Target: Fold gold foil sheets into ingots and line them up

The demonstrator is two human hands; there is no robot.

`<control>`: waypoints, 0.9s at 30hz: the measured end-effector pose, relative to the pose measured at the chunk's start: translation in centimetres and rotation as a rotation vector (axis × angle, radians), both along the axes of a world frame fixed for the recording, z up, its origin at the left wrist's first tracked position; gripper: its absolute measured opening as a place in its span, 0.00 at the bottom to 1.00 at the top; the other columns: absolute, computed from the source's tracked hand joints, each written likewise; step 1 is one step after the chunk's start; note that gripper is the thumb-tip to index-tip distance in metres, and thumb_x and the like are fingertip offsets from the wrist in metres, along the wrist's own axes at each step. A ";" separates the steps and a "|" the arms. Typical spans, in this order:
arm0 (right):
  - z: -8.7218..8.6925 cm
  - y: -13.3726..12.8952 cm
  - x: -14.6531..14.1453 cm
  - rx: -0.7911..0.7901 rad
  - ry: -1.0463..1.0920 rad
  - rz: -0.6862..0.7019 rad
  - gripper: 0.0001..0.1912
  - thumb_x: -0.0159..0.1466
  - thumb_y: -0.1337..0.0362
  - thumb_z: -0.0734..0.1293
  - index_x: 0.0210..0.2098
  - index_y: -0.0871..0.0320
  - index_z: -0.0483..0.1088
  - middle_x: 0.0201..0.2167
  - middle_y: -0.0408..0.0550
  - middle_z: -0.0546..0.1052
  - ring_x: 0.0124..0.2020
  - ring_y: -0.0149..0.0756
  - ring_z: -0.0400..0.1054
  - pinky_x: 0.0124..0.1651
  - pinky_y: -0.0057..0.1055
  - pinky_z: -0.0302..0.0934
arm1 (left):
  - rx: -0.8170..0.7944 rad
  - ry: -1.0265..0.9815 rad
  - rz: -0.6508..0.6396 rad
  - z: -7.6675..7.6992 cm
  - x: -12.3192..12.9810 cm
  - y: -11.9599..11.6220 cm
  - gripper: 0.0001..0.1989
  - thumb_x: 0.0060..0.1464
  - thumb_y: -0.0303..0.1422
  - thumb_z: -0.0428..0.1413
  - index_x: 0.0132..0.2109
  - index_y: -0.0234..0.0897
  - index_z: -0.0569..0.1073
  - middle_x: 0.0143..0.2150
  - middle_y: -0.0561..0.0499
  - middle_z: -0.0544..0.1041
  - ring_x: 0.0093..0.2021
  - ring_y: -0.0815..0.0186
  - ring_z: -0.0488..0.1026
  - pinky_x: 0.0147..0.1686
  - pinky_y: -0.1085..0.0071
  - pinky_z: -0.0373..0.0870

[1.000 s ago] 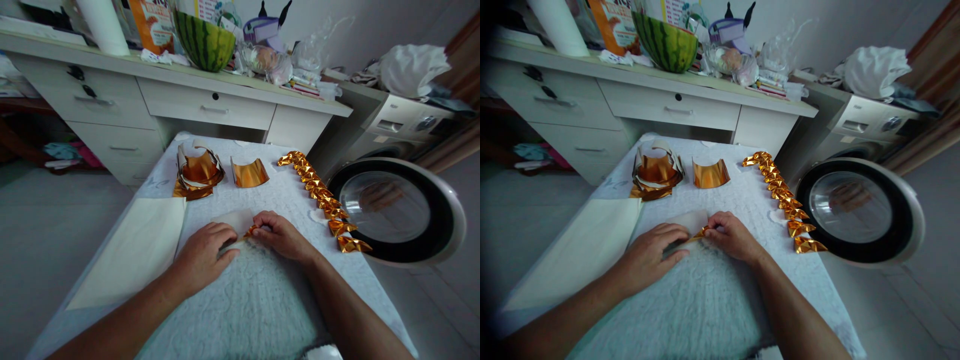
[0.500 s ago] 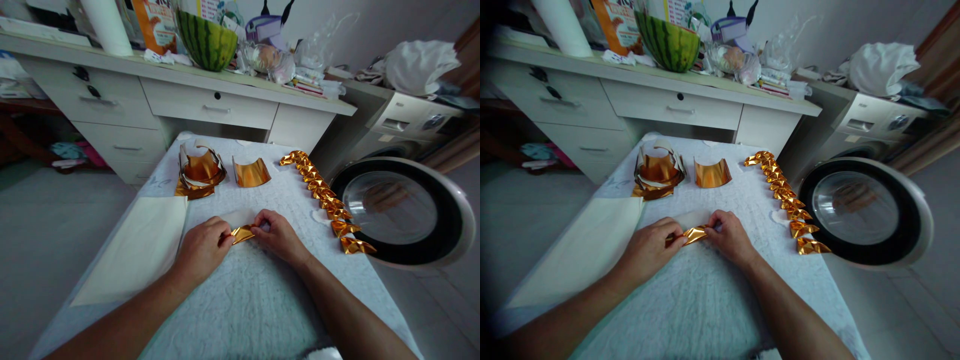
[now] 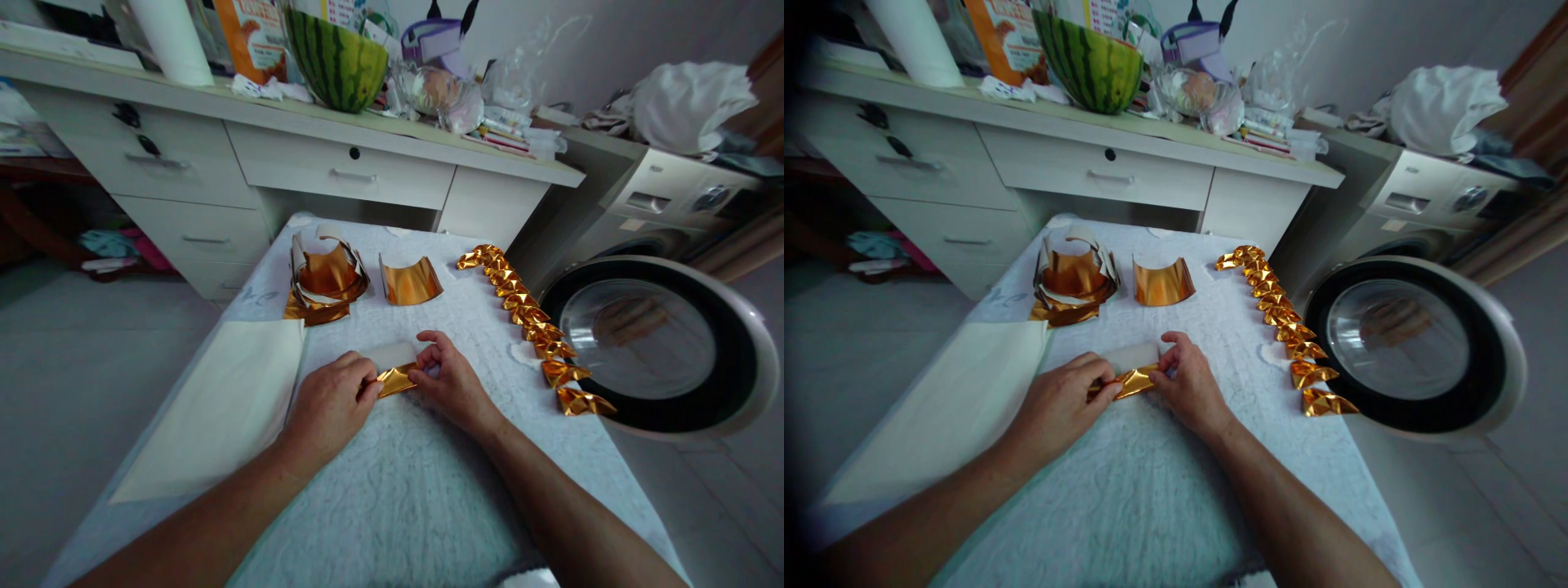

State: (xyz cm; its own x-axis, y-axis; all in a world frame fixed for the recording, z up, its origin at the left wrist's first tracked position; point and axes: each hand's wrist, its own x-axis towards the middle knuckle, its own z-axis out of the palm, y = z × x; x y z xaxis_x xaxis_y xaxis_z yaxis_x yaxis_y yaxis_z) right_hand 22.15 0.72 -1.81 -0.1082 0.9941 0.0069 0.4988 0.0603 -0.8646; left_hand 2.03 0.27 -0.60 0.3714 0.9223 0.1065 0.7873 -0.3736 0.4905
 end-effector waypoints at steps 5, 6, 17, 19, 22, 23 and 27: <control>0.3 -0.2 -0.4 -0.019 0.099 -0.012 0.19 0.56 0.69 0.67 0.46 0.56 0.61 0.27 0.38 0.71 0.29 0.31 0.67 0.33 0.28 0.62 | 0.003 0.007 -0.003 -0.1 -0.1 0.0 0.06 0.58 0.31 0.53 0.32 0.39 0.69 0.33 0.54 0.72 0.33 0.66 0.70 0.31 0.70 0.58; 0.3 -0.2 -0.5 -0.027 0.121 -0.012 0.17 0.56 0.68 0.67 0.45 0.56 0.62 0.27 0.38 0.70 0.28 0.31 0.67 0.33 0.28 0.62 | 0.004 0.008 -0.003 -0.1 -0.1 0.0 0.06 0.58 0.31 0.53 0.32 0.39 0.69 0.33 0.54 0.72 0.33 0.66 0.70 0.31 0.70 0.58; 0.9 -0.7 -1.0 -0.098 0.116 -0.110 0.14 0.56 0.66 0.68 0.40 0.57 0.64 0.26 0.41 0.73 0.27 0.31 0.68 0.30 0.28 0.61 | 0.001 0.007 -0.008 -0.1 0.1 0.1 0.06 0.59 0.30 0.52 0.32 0.39 0.69 0.33 0.54 0.71 0.33 0.66 0.69 0.32 0.70 0.58; 0.9 -0.8 -1.0 -0.108 0.037 -0.080 0.06 0.58 0.65 0.68 0.34 0.58 0.68 0.26 0.42 0.74 0.26 0.31 0.67 0.29 0.27 0.60 | 0.002 0.008 -0.009 -0.1 0.0 0.0 0.06 0.58 0.30 0.53 0.32 0.39 0.69 0.33 0.54 0.71 0.32 0.66 0.69 0.31 0.70 0.58; 0.9 -0.9 -0.9 -0.075 -0.028 -0.057 0.05 0.61 0.63 0.66 0.31 0.57 0.71 0.24 0.43 0.74 0.25 0.30 0.66 0.28 0.27 0.58 | -0.009 0.010 -0.008 0.0 0.0 0.0 0.06 0.58 0.30 0.53 0.32 0.39 0.69 0.33 0.54 0.71 0.32 0.66 0.69 0.31 0.70 0.58; 0.8 -0.9 -1.0 -0.061 -0.038 -0.056 0.05 0.62 0.62 0.65 0.31 0.57 0.71 0.24 0.43 0.74 0.25 0.31 0.66 0.28 0.27 0.58 | -0.012 0.008 -0.007 0.1 0.0 0.0 0.06 0.58 0.30 0.53 0.32 0.39 0.69 0.33 0.54 0.71 0.32 0.66 0.69 0.31 0.70 0.58; 0.9 -1.0 -1.2 -0.016 -0.073 -0.071 0.05 0.62 0.63 0.65 0.30 0.56 0.70 0.25 0.42 0.74 0.27 0.32 0.65 0.30 0.28 0.57 | -0.016 0.000 -0.007 0.2 0.1 0.0 0.06 0.58 0.30 0.53 0.32 0.39 0.69 0.33 0.53 0.71 0.33 0.66 0.69 0.32 0.70 0.59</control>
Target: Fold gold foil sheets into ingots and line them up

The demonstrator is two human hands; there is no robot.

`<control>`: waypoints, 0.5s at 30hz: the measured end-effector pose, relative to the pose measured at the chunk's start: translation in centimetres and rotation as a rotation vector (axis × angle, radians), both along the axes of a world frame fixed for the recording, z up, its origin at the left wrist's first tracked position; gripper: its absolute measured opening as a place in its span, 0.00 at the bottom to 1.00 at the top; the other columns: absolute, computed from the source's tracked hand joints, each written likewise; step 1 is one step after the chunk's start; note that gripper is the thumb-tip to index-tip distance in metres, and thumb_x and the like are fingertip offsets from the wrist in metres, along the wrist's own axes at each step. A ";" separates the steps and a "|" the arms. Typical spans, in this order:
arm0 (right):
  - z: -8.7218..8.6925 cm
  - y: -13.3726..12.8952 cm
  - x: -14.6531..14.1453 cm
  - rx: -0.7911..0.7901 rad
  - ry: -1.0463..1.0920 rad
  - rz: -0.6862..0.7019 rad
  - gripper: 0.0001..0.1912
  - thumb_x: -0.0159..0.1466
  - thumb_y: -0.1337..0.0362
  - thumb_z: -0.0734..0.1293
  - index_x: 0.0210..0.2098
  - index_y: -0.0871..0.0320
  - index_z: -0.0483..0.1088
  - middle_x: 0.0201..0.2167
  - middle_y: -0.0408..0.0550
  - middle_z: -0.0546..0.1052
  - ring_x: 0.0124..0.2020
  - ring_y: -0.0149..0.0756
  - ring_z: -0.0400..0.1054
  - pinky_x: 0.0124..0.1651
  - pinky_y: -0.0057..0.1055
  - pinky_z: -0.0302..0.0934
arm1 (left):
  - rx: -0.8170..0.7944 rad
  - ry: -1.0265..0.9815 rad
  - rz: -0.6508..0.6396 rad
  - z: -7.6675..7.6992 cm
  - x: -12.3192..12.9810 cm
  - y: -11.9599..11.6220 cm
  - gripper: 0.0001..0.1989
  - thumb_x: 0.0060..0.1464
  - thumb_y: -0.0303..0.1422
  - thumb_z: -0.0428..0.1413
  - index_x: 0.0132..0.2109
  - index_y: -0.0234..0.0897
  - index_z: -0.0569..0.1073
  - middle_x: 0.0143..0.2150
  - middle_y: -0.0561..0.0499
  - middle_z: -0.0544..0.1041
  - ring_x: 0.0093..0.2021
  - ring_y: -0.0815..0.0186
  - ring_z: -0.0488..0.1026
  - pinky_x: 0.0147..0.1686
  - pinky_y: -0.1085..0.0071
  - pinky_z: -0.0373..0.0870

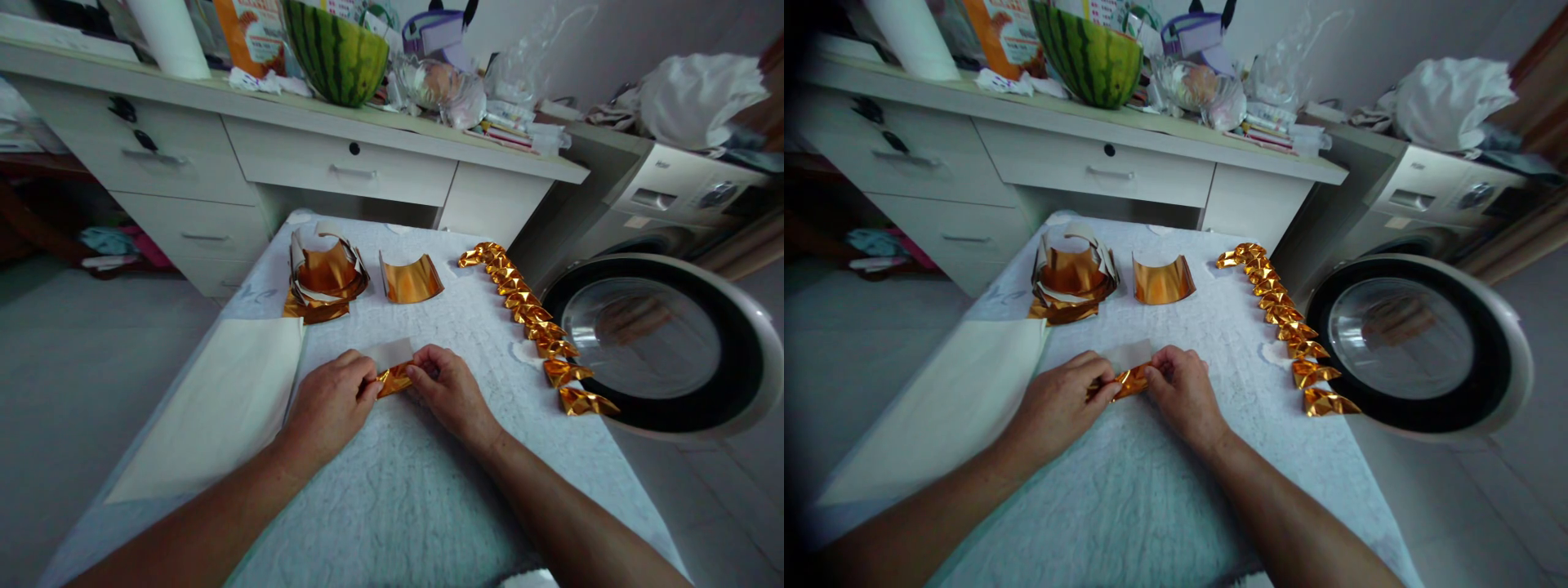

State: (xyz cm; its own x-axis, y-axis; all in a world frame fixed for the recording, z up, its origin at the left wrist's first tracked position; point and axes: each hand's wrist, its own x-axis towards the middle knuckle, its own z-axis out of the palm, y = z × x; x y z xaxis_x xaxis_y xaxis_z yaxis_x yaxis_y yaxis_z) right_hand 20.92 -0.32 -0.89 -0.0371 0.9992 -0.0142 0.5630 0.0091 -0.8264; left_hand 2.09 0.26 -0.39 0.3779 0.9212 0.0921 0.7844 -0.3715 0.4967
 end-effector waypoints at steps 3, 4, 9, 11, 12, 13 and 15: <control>0.3 -0.1 -0.4 0.047 -0.029 -0.014 0.04 0.60 0.65 0.66 0.28 0.56 0.69 0.26 0.43 0.73 0.30 0.33 0.65 0.33 0.29 0.58 | 0.005 0.004 -0.001 0.0 0.0 0.0 0.07 0.59 0.30 0.52 0.32 0.39 0.69 0.33 0.53 0.70 0.33 0.66 0.69 0.32 0.70 0.59; 0.4 -0.1 -0.5 0.060 -0.038 -0.020 0.04 0.59 0.66 0.66 0.28 0.56 0.69 0.27 0.43 0.73 0.31 0.33 0.65 0.34 0.29 0.58 | 0.008 0.008 -0.001 -0.1 0.0 0.0 0.07 0.59 0.30 0.52 0.31 0.39 0.69 0.33 0.53 0.70 0.33 0.66 0.69 0.32 0.70 0.59; 0.6 -0.3 -1.1 0.117 -0.102 -0.026 0.05 0.58 0.69 0.67 0.27 0.56 0.67 0.26 0.43 0.72 0.34 0.36 0.64 0.38 0.32 0.57 | 0.010 0.013 -0.010 -0.3 0.0 0.0 0.06 0.59 0.30 0.52 0.32 0.39 0.68 0.33 0.53 0.70 0.33 0.66 0.69 0.32 0.70 0.60; 0.5 -0.3 -1.2 0.140 -0.123 -0.019 0.05 0.58 0.69 0.67 0.27 0.56 0.66 0.26 0.43 0.71 0.33 0.36 0.64 0.39 0.32 0.56 | 0.012 0.013 -0.013 -0.4 0.0 0.0 0.06 0.59 0.30 0.52 0.32 0.39 0.68 0.33 0.53 0.70 0.33 0.66 0.69 0.32 0.70 0.60; 0.4 -0.3 -1.2 0.151 -0.131 -0.017 0.06 0.58 0.69 0.67 0.27 0.55 0.66 0.26 0.43 0.71 0.33 0.36 0.63 0.39 0.33 0.55 | 0.012 0.014 -0.015 -0.4 0.0 0.0 0.06 0.59 0.30 0.52 0.32 0.39 0.68 0.33 0.53 0.70 0.33 0.66 0.69 0.32 0.71 0.60; 0.4 -0.3 -1.2 0.160 -0.138 -0.014 0.06 0.58 0.69 0.67 0.27 0.55 0.66 0.26 0.43 0.71 0.33 0.36 0.63 0.39 0.33 0.55 | 0.013 0.016 -0.016 -0.3 0.0 0.0 0.06 0.59 0.30 0.52 0.32 0.39 0.68 0.33 0.53 0.70 0.33 0.66 0.69 0.32 0.71 0.60; 0.3 -0.3 -1.3 0.175 -0.152 -0.010 0.06 0.58 0.69 0.67 0.27 0.55 0.66 0.25 0.42 0.70 0.33 0.36 0.63 0.39 0.33 0.55 | 0.018 0.017 -0.019 -0.3 0.0 0.0 0.07 0.59 0.30 0.52 0.32 0.39 0.68 0.33 0.53 0.70 0.33 0.66 0.69 0.32 0.71 0.60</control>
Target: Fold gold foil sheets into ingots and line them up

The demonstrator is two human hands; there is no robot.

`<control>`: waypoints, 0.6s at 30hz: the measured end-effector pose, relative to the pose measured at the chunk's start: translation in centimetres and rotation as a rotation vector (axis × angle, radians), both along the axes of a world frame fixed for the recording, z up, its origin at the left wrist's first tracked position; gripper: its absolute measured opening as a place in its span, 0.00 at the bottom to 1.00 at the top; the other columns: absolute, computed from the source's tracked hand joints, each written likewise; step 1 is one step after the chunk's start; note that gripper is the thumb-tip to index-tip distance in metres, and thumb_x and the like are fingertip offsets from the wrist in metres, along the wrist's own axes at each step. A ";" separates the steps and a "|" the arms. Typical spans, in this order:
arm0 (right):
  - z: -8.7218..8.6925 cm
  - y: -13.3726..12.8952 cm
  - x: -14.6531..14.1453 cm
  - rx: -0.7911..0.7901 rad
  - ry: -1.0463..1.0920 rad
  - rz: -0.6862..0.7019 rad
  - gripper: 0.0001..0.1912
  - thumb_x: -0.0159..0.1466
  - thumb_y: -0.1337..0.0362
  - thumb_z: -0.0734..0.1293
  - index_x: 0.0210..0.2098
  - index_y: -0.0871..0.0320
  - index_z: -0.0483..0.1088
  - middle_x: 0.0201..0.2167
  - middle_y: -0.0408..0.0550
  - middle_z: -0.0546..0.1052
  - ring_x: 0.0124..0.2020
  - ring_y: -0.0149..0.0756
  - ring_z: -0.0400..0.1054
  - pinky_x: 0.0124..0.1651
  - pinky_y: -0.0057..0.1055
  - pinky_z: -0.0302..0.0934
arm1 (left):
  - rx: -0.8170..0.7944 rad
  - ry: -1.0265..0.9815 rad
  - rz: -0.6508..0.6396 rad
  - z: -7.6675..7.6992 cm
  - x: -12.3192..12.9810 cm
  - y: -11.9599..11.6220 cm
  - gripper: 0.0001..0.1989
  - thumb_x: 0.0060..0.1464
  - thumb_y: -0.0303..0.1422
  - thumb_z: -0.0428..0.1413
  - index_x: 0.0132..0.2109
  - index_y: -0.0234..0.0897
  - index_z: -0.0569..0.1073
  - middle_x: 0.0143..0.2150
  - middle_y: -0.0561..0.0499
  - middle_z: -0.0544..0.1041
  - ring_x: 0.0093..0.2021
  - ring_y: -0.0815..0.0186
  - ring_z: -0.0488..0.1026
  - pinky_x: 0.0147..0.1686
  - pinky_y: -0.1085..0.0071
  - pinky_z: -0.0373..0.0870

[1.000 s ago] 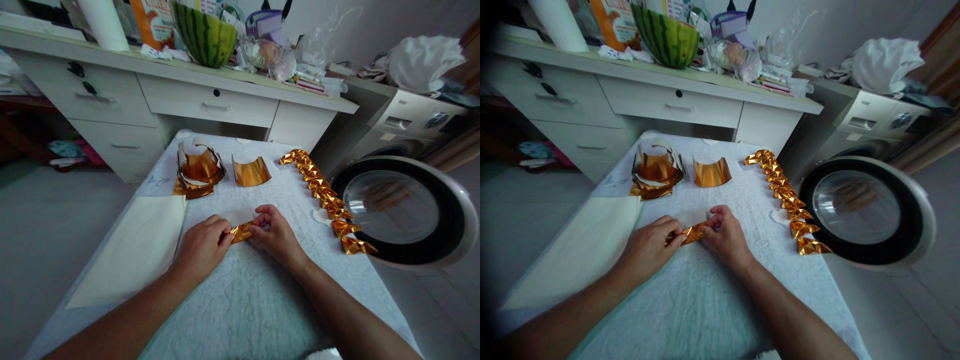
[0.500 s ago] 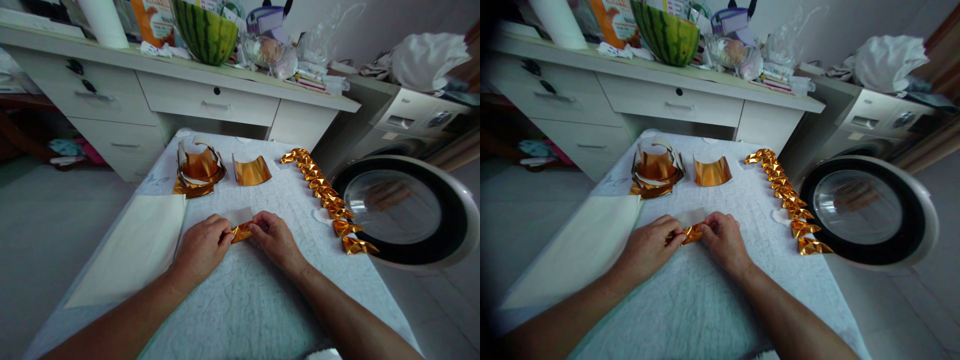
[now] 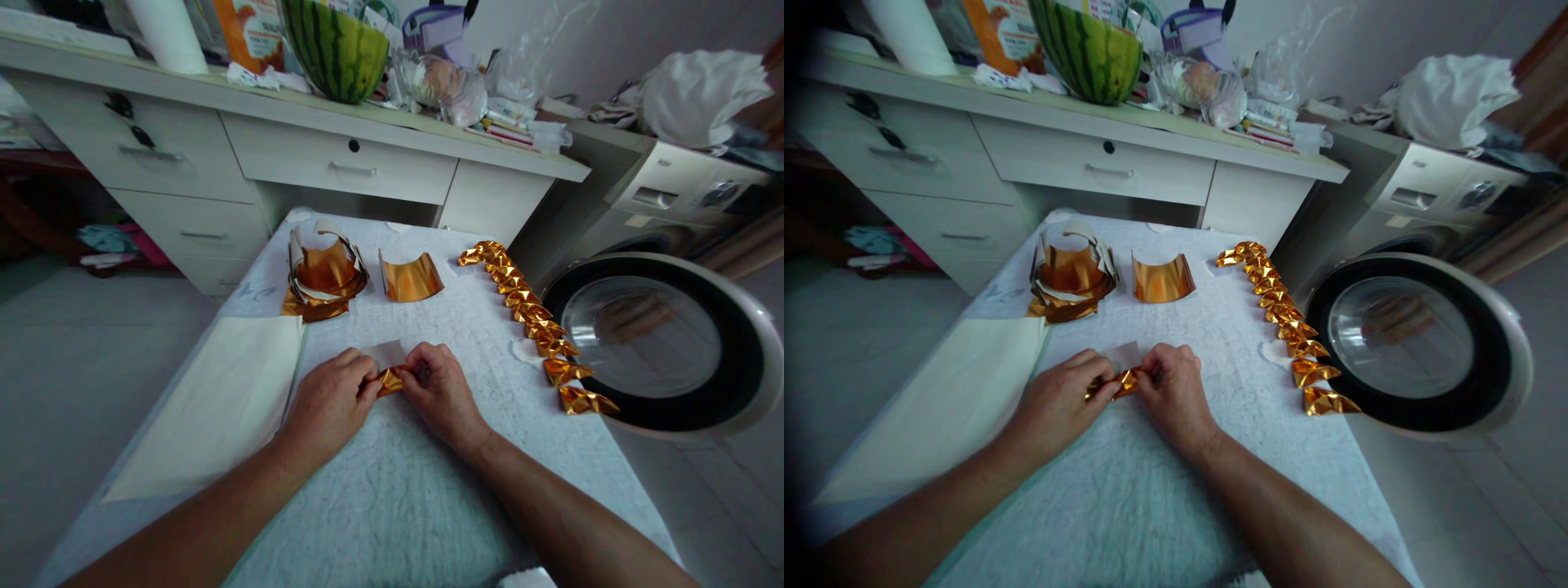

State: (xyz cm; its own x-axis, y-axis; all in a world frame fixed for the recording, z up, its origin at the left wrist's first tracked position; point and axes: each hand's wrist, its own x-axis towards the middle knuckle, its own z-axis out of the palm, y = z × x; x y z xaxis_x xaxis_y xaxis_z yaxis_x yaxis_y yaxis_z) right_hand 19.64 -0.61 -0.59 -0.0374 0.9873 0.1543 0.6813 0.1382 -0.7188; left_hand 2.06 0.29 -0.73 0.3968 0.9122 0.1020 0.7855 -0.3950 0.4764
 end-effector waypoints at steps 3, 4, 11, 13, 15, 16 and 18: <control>0.0 0.0 0.0 0.011 -0.003 0.005 0.07 0.58 0.70 0.67 0.26 0.55 0.65 0.25 0.42 0.70 0.32 0.35 0.63 0.39 0.33 0.54 | 0.008 0.001 -0.003 -0.1 0.0 0.0 0.06 0.59 0.30 0.51 0.32 0.39 0.68 0.33 0.53 0.70 0.33 0.66 0.69 0.32 0.71 0.60; 0.0 0.0 0.0 0.011 -0.002 0.005 0.07 0.58 0.70 0.67 0.26 0.55 0.65 0.25 0.42 0.70 0.32 0.35 0.63 0.39 0.33 0.54 | 0.008 0.001 -0.003 -0.1 0.0 0.0 0.07 0.59 0.30 0.51 0.32 0.39 0.68 0.33 0.53 0.70 0.33 0.66 0.69 0.31 0.71 0.60; 0.1 0.0 0.0 -0.009 -0.012 -0.007 0.06 0.58 0.69 0.67 0.26 0.55 0.65 0.26 0.43 0.70 0.33 0.36 0.63 0.39 0.33 0.54 | -0.002 0.011 0.001 0.0 0.0 0.0 0.07 0.59 0.30 0.51 0.32 0.39 0.68 0.34 0.52 0.70 0.33 0.65 0.69 0.31 0.70 0.59; 0.1 0.0 0.1 -0.016 -0.016 -0.014 0.06 0.58 0.69 0.66 0.26 0.55 0.65 0.25 0.42 0.70 0.32 0.36 0.63 0.39 0.33 0.54 | -0.006 0.021 0.006 0.1 0.0 -0.1 0.07 0.59 0.30 0.51 0.32 0.39 0.68 0.34 0.52 0.70 0.33 0.65 0.69 0.31 0.70 0.59; 0.1 0.1 0.1 -0.032 -0.025 -0.023 0.06 0.58 0.69 0.66 0.27 0.55 0.64 0.25 0.42 0.70 0.32 0.35 0.63 0.38 0.33 0.54 | -0.005 0.029 0.004 0.2 0.0 -0.1 0.07 0.60 0.30 0.51 0.32 0.39 0.68 0.34 0.52 0.70 0.34 0.64 0.70 0.32 0.69 0.59; 0.1 0.2 0.2 -0.040 -0.034 -0.030 0.05 0.57 0.69 0.66 0.27 0.55 0.64 0.25 0.42 0.70 0.31 0.35 0.63 0.38 0.33 0.54 | -0.003 0.032 0.003 0.3 0.1 -0.2 0.07 0.60 0.30 0.51 0.32 0.39 0.68 0.34 0.52 0.70 0.34 0.64 0.70 0.33 0.69 0.60; 0.1 0.2 0.2 -0.050 -0.051 -0.041 0.05 0.57 0.69 0.66 0.28 0.55 0.64 0.25 0.42 0.70 0.31 0.35 0.63 0.37 0.33 0.54 | 0.005 0.041 0.003 0.3 0.1 -0.2 0.07 0.60 0.30 0.50 0.32 0.39 0.68 0.34 0.52 0.70 0.34 0.64 0.70 0.33 0.69 0.60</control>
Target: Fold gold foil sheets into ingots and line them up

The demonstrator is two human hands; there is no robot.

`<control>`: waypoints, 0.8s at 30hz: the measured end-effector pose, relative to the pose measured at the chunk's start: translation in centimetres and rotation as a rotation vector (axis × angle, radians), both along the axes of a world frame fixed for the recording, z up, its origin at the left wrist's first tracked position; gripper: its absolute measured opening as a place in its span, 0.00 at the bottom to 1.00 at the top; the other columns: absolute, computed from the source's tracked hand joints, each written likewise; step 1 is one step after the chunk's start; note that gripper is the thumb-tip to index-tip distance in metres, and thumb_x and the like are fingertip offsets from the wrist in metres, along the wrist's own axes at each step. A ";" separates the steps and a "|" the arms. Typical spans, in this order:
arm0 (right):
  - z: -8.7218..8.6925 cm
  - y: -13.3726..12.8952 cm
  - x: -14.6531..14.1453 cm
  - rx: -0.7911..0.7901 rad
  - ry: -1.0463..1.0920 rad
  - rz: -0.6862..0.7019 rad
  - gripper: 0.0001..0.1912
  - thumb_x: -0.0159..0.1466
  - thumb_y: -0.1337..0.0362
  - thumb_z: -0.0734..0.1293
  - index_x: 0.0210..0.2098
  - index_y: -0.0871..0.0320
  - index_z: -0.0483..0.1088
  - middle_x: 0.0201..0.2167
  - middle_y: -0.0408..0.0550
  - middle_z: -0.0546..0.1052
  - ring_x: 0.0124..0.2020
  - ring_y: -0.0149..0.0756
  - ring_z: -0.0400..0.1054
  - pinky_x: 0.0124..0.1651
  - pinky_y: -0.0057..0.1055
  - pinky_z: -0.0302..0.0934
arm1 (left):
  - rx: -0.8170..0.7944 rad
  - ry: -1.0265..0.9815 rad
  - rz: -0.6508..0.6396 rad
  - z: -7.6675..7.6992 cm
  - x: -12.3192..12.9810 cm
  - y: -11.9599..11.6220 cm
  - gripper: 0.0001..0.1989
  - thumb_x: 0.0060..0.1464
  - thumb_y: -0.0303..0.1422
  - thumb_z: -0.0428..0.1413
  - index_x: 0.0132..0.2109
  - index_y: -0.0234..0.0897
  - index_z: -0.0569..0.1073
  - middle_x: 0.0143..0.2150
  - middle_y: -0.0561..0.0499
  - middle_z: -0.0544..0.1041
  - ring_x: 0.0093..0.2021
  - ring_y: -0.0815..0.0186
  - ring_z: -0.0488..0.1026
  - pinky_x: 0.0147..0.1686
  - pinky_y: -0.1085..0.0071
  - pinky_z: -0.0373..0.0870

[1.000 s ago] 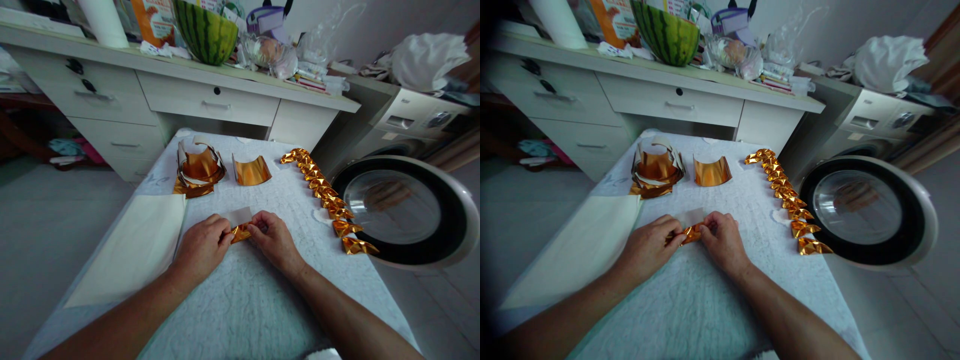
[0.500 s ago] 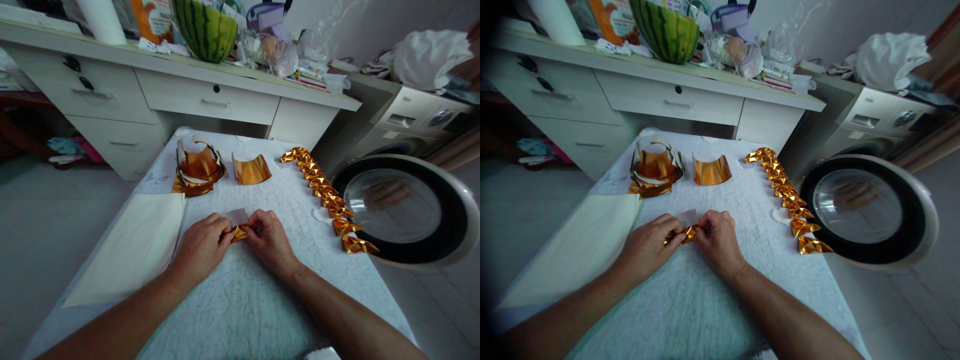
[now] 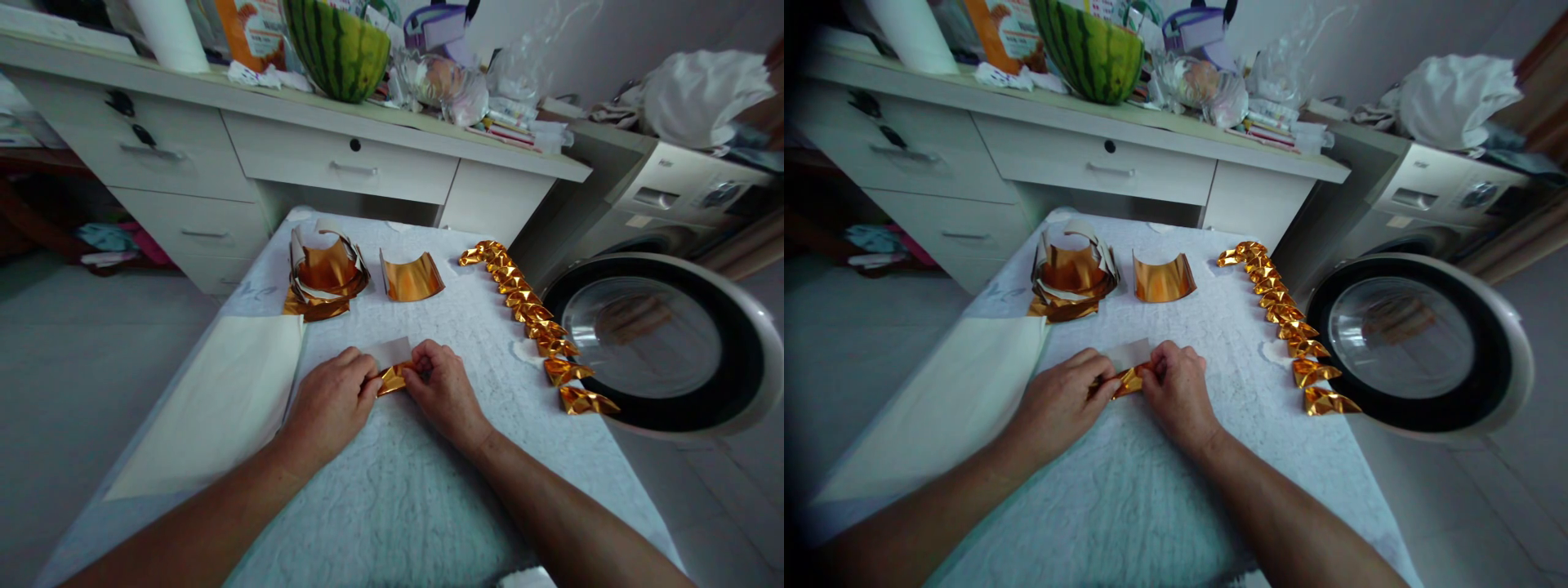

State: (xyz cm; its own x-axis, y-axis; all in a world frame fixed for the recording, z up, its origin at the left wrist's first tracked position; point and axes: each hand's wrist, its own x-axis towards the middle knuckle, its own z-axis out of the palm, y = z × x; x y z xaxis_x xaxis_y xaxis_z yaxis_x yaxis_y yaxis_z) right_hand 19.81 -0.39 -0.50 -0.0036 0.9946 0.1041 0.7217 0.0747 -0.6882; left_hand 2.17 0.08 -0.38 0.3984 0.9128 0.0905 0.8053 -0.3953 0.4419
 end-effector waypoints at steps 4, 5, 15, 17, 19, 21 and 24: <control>-0.4 0.1 0.0 -0.003 0.033 -0.008 0.09 0.57 0.69 0.65 0.37 0.54 0.63 0.24 0.40 0.70 0.30 0.35 0.64 0.36 0.32 0.55 | 0.013 0.061 0.026 0.1 0.0 0.0 0.07 0.61 0.31 0.50 0.34 0.39 0.68 0.35 0.52 0.70 0.33 0.64 0.70 0.32 0.68 0.59; -0.6 0.1 0.1 -0.005 0.046 -0.013 0.12 0.57 0.69 0.65 0.40 0.55 0.62 0.24 0.39 0.70 0.30 0.36 0.64 0.36 0.32 0.55 | 0.016 0.088 0.037 0.2 0.0 0.0 0.07 0.61 0.32 0.49 0.34 0.39 0.68 0.35 0.52 0.70 0.32 0.64 0.70 0.31 0.68 0.59; -0.9 0.1 0.2 -0.005 -0.036 -0.035 0.14 0.59 0.68 0.63 0.45 0.56 0.60 0.25 0.40 0.71 0.31 0.38 0.67 0.42 0.37 0.57 | -0.001 0.247 0.077 0.6 -0.2 0.1 0.10 0.63 0.35 0.47 0.36 0.39 0.70 0.35 0.51 0.74 0.35 0.61 0.74 0.32 0.66 0.60; -0.8 0.1 0.1 -0.008 -0.047 -0.039 0.14 0.59 0.69 0.62 0.45 0.57 0.60 0.26 0.41 0.71 0.31 0.38 0.67 0.42 0.36 0.57 | -0.001 0.244 0.079 0.6 -0.2 0.1 0.10 0.63 0.35 0.47 0.36 0.39 0.70 0.35 0.51 0.74 0.35 0.60 0.74 0.33 0.66 0.60; -0.7 0.1 0.1 -0.009 -0.054 -0.038 0.15 0.58 0.69 0.62 0.45 0.57 0.60 0.26 0.41 0.72 0.31 0.38 0.66 0.41 0.36 0.57 | 0.000 0.243 0.079 0.6 -0.2 0.1 0.10 0.63 0.35 0.48 0.36 0.39 0.70 0.35 0.51 0.75 0.35 0.60 0.74 0.32 0.66 0.60; -0.5 0.1 0.0 -0.013 -0.062 -0.039 0.15 0.58 0.69 0.62 0.45 0.57 0.60 0.26 0.42 0.72 0.31 0.39 0.66 0.40 0.35 0.57 | -0.004 0.244 0.076 0.6 -0.2 0.1 0.09 0.63 0.35 0.48 0.35 0.39 0.70 0.35 0.51 0.75 0.35 0.60 0.74 0.32 0.66 0.60; -0.4 0.1 -0.1 -0.011 -0.083 -0.046 0.15 0.58 0.70 0.62 0.45 0.57 0.60 0.26 0.42 0.72 0.32 0.39 0.66 0.40 0.35 0.56 | -0.005 0.242 0.075 0.6 -0.2 0.3 0.09 0.63 0.35 0.48 0.35 0.39 0.69 0.34 0.51 0.75 0.35 0.60 0.74 0.32 0.66 0.60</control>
